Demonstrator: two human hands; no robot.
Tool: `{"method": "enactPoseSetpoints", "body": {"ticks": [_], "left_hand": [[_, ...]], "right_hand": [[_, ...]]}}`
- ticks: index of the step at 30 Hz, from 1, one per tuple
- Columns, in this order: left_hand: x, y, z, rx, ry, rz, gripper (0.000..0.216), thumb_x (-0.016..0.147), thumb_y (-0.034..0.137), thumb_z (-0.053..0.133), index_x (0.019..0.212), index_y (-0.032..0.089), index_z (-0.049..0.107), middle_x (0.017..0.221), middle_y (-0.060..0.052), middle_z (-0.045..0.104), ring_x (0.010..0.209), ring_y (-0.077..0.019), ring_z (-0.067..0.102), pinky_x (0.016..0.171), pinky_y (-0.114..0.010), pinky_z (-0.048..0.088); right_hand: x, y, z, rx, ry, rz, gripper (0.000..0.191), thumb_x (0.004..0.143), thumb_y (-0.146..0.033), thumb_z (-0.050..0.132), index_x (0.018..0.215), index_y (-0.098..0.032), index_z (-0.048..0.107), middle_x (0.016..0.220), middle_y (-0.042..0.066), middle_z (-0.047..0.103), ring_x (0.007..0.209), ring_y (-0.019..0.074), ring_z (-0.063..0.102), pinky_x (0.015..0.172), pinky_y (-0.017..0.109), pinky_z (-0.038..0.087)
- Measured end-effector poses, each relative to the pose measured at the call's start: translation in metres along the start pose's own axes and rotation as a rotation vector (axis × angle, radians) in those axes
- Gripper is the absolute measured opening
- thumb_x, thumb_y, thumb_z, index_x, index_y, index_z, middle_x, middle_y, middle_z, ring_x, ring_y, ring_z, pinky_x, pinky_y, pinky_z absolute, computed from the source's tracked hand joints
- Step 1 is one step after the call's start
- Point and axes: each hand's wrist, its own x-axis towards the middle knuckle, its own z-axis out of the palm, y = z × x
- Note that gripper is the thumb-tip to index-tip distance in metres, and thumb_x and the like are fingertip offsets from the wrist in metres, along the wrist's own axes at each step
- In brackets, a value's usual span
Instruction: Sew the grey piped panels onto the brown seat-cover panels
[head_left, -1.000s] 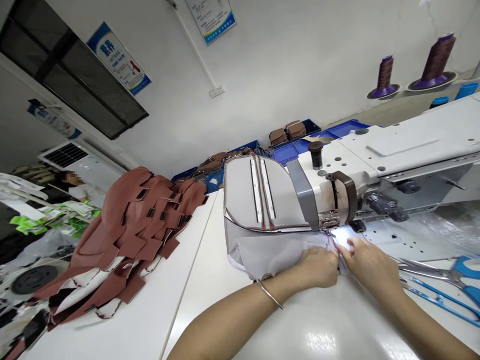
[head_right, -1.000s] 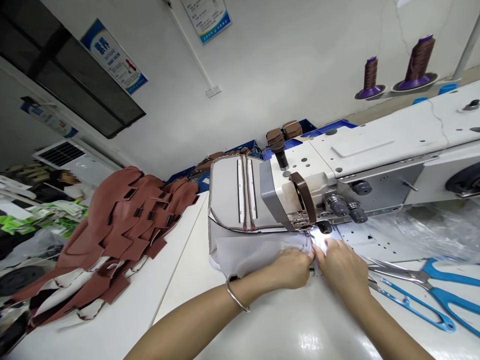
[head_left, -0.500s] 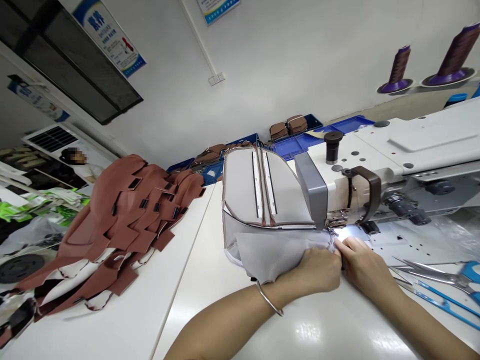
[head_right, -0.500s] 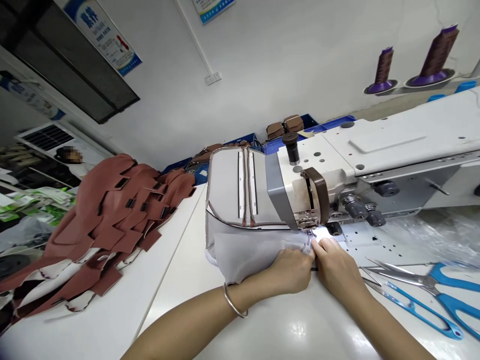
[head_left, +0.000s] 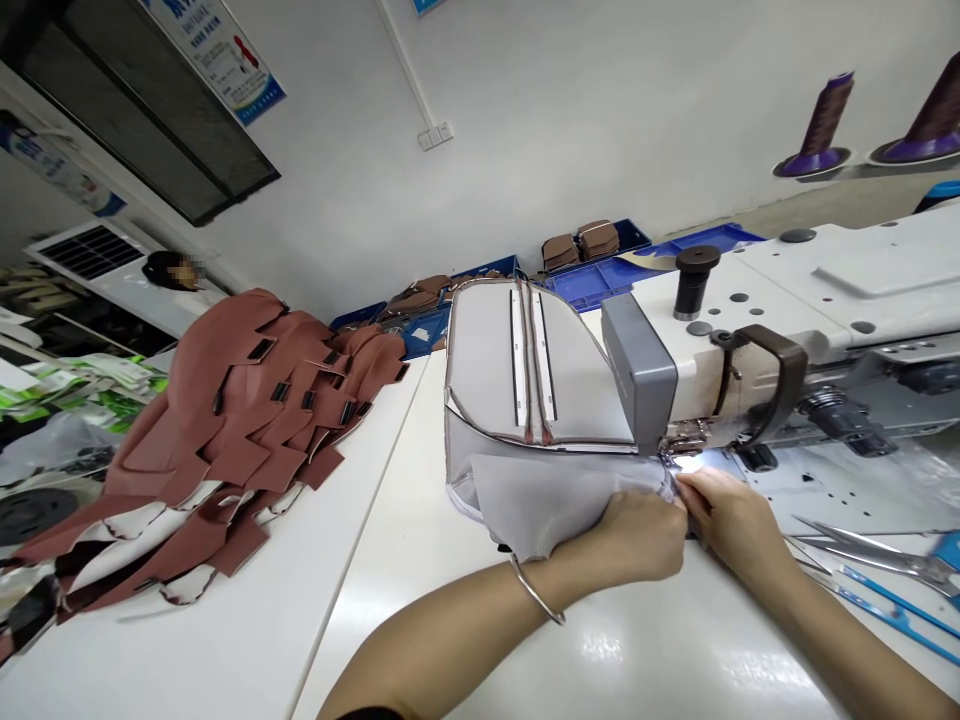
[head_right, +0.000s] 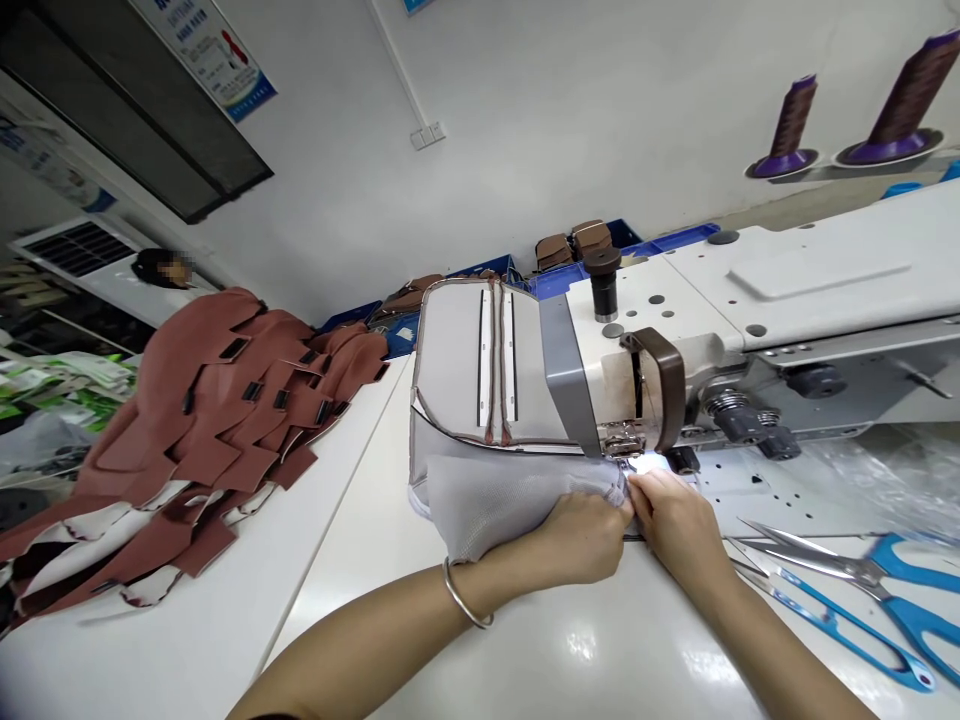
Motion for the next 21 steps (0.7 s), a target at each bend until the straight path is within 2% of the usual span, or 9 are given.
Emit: {"method": "enactPoseSetpoints", "body": {"ticks": [3,6,10,14,21], "left_hand": [[-0.001,0.004,0.001,0.015,0.015,0.004,0.038,0.081,0.016,0.044,0.117,0.008,0.052,0.093,-0.015,0.066,0.086,-0.0291,0.064,0.072,-0.039,0.049],[-0.003,0.005,0.0,0.007,0.025,-0.01,0.041,0.082,0.015,0.042,0.122,0.007,0.049,0.092,-0.015,0.066,0.085,-0.0282,0.064,0.071,-0.038,0.049],[-0.002,0.003,-0.001,0.004,-0.003,0.001,0.035,0.082,0.015,0.041,0.113,0.008,0.055,0.091,-0.015,0.066,0.084,-0.0277,0.064,0.071,-0.038,0.049],[0.0,0.0,0.002,0.002,0.01,0.017,0.029,0.081,0.014,0.042,0.105,0.01,0.059,0.09,-0.014,0.066,0.083,-0.0281,0.064,0.069,-0.039,0.05],[0.004,-0.001,0.002,0.025,0.031,-0.002,0.023,0.081,0.014,0.043,0.097,0.012,0.061,0.088,-0.013,0.066,0.082,-0.0275,0.064,0.069,-0.039,0.051]], "right_hand": [[-0.006,-0.004,-0.004,-0.028,-0.042,-0.097,0.029,0.093,-0.028,0.035,0.09,-0.021,0.063,0.083,0.005,0.06,0.076,0.0181,0.054,0.056,0.026,0.035],[-0.011,-0.007,-0.007,-0.082,-0.062,-0.151,0.026,0.087,-0.018,0.038,0.101,-0.02,0.061,0.087,0.006,0.058,0.078,0.0194,0.051,0.053,0.026,0.032],[-0.012,-0.01,-0.009,-0.147,-0.067,-0.19,0.034,0.079,-0.012,0.043,0.109,-0.018,0.058,0.086,0.006,0.056,0.077,0.0201,0.049,0.052,0.027,0.031],[-0.008,-0.013,-0.011,-0.182,-0.071,-0.2,0.031,0.077,-0.009,0.043,0.104,-0.017,0.058,0.083,0.006,0.054,0.075,0.0196,0.049,0.048,0.026,0.027],[-0.005,-0.017,-0.013,-0.19,-0.098,-0.167,0.031,0.078,-0.012,0.047,0.107,-0.016,0.058,0.084,0.006,0.054,0.079,0.0199,0.049,0.046,0.026,0.023]]}}
